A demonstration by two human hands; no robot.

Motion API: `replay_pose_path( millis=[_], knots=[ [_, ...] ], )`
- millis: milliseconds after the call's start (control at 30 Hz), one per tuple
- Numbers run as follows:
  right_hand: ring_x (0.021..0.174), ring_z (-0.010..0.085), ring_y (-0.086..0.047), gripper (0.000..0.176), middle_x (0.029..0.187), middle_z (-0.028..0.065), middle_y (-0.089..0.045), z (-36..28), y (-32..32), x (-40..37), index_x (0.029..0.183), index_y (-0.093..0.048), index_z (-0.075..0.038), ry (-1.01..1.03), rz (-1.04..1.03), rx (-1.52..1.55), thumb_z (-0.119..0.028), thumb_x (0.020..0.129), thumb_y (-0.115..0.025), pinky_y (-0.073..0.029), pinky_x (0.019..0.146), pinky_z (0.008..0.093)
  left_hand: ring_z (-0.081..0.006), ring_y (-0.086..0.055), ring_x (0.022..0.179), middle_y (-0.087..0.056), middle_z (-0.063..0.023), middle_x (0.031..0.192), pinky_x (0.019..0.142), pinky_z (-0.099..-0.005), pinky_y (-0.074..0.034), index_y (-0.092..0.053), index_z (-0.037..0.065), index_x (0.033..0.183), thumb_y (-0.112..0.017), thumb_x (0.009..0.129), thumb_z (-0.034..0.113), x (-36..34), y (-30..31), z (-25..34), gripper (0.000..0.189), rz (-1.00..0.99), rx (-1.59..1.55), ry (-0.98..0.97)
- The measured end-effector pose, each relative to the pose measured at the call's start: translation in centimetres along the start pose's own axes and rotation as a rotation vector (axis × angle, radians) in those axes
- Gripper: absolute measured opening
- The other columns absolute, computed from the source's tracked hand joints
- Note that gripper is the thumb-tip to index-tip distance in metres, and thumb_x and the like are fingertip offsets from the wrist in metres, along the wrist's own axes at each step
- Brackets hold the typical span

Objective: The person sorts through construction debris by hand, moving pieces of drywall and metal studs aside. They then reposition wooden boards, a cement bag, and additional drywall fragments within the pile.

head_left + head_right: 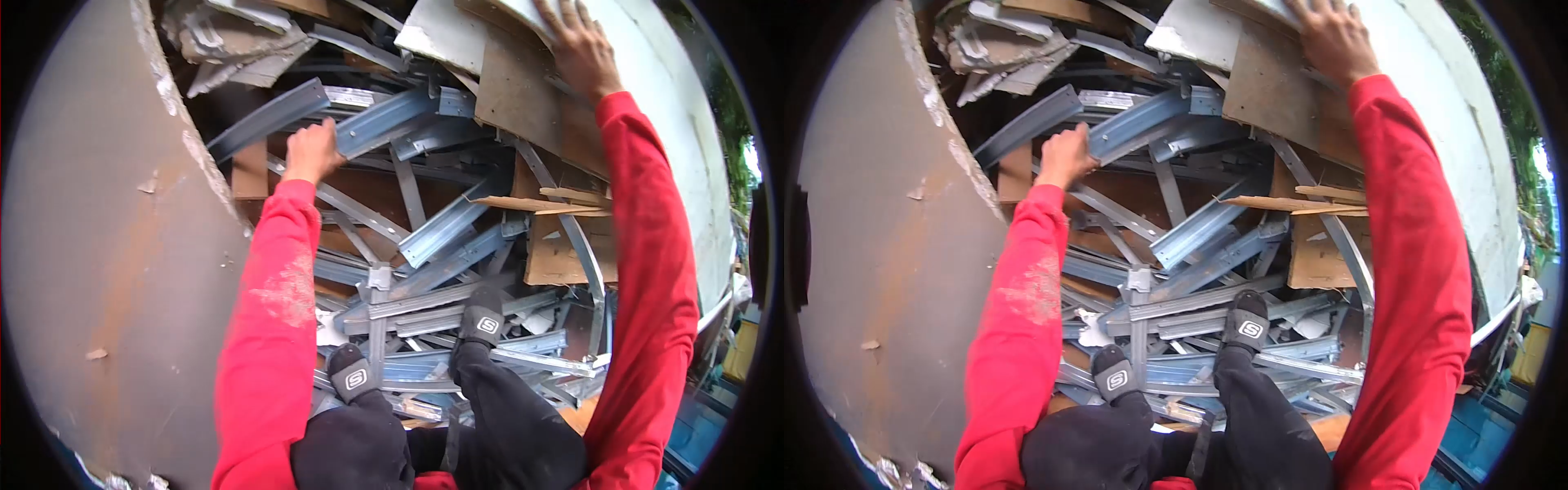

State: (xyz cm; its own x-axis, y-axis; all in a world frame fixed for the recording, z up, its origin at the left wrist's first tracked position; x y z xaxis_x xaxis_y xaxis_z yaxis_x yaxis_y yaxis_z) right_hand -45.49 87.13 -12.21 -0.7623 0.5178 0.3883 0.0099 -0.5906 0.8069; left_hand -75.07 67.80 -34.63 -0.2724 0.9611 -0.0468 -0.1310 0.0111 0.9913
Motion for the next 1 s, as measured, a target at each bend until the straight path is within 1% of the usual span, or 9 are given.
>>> replay_pose_path(
  millis=[67,367,467,567,633,733,800,933,1000],
  knots=[
    [0.128,0.0465,-0.047,0.086,0.147,0.0227,-0.042,-2.1,-3.9,-0.9,0.153,-0.028,-0.031,0.094,0.166,-0.127,0.002,0.080,-0.057,-0.045,0.100,0.0566,-0.0412,-0.067,0.085,-0.069,-0.0231,0.090,0.076,-0.0492,-0.054,-0.058,0.003,0.098,-0.077,0.065,0.022,0.0,0.1,-0.1,0.043,-0.009,-0.051,-0.011],
    [0.121,0.0462,-0.052,0.073,0.138,0.0270,-0.047,-4.0,-6.8,-1.7,0.151,-0.032,-0.028,0.028,0.148,-0.158,-0.010,0.084,-0.056,-0.046,0.094,0.0569,-0.0366,-0.066,0.096,-0.067,-0.0177,0.106,0.080,-0.0470,-0.054,-0.055,0.007,0.115,-0.078,0.066,0.023,1.1,-3.2,-1.7,0.057,0.178,-0.054,-0.057],
    [0.129,0.0558,-0.041,0.063,0.145,0.0295,-0.039,-3.8,-6.3,-2.0,0.152,-0.029,-0.032,-0.057,0.140,-0.012,-0.015,0.094,-0.047,-0.037,0.095,0.0746,-0.0349,-0.063,0.103,-0.063,-0.0184,0.113,0.084,-0.0439,-0.053,-0.053,0.007,0.106,-0.082,0.065,0.026,2.2,-4.3,-1.6,0.053,0.066,0.043,-0.048],
    [0.131,0.0547,-0.039,0.048,0.148,0.0268,-0.038,-4.1,-6.1,-2.3,0.147,-0.040,-0.031,-0.121,0.193,0.035,-0.023,0.099,-0.040,-0.030,0.099,0.0762,-0.0325,-0.053,0.116,-0.057,-0.0159,0.121,0.100,-0.0459,-0.041,-0.037,0.002,0.141,-0.082,0.070,0.027,1.1,-3.2,-0.3,0.088,0.042,0.249,0.029],
    [0.132,0.0547,-0.038,0.048,0.148,0.0270,-0.038,-4.0,-5.4,-2.4,0.146,-0.042,-0.030,-0.142,0.200,0.086,-0.023,0.098,-0.041,-0.028,0.099,0.0769,-0.0352,-0.051,0.118,-0.053,-0.0193,0.131,0.101,-0.0465,-0.040,-0.036,0.000,0.141,-0.079,0.074,0.022,0.4,-0.9,2.1,0.083,0.147,0.155,-0.034],
    [0.135,0.0550,-0.034,0.049,0.147,0.0286,-0.037,-5.7,-3.0,-4.2,0.144,-0.045,-0.026,-0.149,0.254,0.186,-0.021,0.095,-0.045,-0.027,0.099,0.0782,-0.0360,-0.053,0.119,-0.053,-0.0212,0.133,0.103,-0.0444,-0.040,-0.050,-0.005,0.129,-0.067,0.087,0.015,1.6,-0.5,2.0,0.050,0.386,-0.332,-0.097],
    [0.136,0.0556,-0.031,0.051,0.148,0.0300,-0.036,-7.6,0.0,-6.7,0.143,-0.046,-0.023,-0.107,0.218,0.319,-0.018,0.093,-0.049,-0.025,0.099,0.0791,-0.0329,-0.055,0.118,-0.054,-0.0200,0.132,0.103,-0.0435,-0.041,-0.052,-0.005,0.127,-0.060,0.093,0.023,2.5,-0.6,2.3,0.045,0.156,-0.949,0.050],
    [0.134,0.0564,-0.033,0.046,0.145,0.0309,-0.039,-10.6,2.6,-10.2,0.138,-0.050,-0.020,-0.076,0.296,0.395,-0.023,0.093,-0.045,-0.019,0.101,0.0807,-0.0249,-0.053,0.120,-0.057,-0.0134,0.131,0.104,-0.0429,-0.040,-0.052,-0.001,0.131,-0.045,0.098,0.053,0.3,5.1,7.7,0.064,-0.171,-2.207,0.149],
    [0.138,0.0543,-0.027,0.054,0.150,0.0288,-0.031,-11.5,4.1,-11.5,0.145,-0.042,-0.022,-0.063,0.204,0.403,-0.022,0.091,-0.046,-0.021,0.102,0.0787,-0.0265,-0.051,0.123,-0.057,-0.0143,0.131,0.105,-0.0426,-0.039,-0.049,-0.002,0.134,-0.045,0.097,0.057,-0.8,6.3,7.0,0.070,-0.081,-2.174,0.287]
  ],
)
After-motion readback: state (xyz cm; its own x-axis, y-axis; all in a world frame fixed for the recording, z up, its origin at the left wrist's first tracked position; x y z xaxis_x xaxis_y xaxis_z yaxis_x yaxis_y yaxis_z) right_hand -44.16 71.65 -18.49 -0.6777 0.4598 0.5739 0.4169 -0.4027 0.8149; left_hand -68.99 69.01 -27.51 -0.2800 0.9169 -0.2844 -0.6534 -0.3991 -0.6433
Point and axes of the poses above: each hand's wrist, its own x-axis towards the middle knuckle, its own y-axis out of the back of the hand, z = x × y, the point moved 7 cm from there along x, towards the middle knuckle
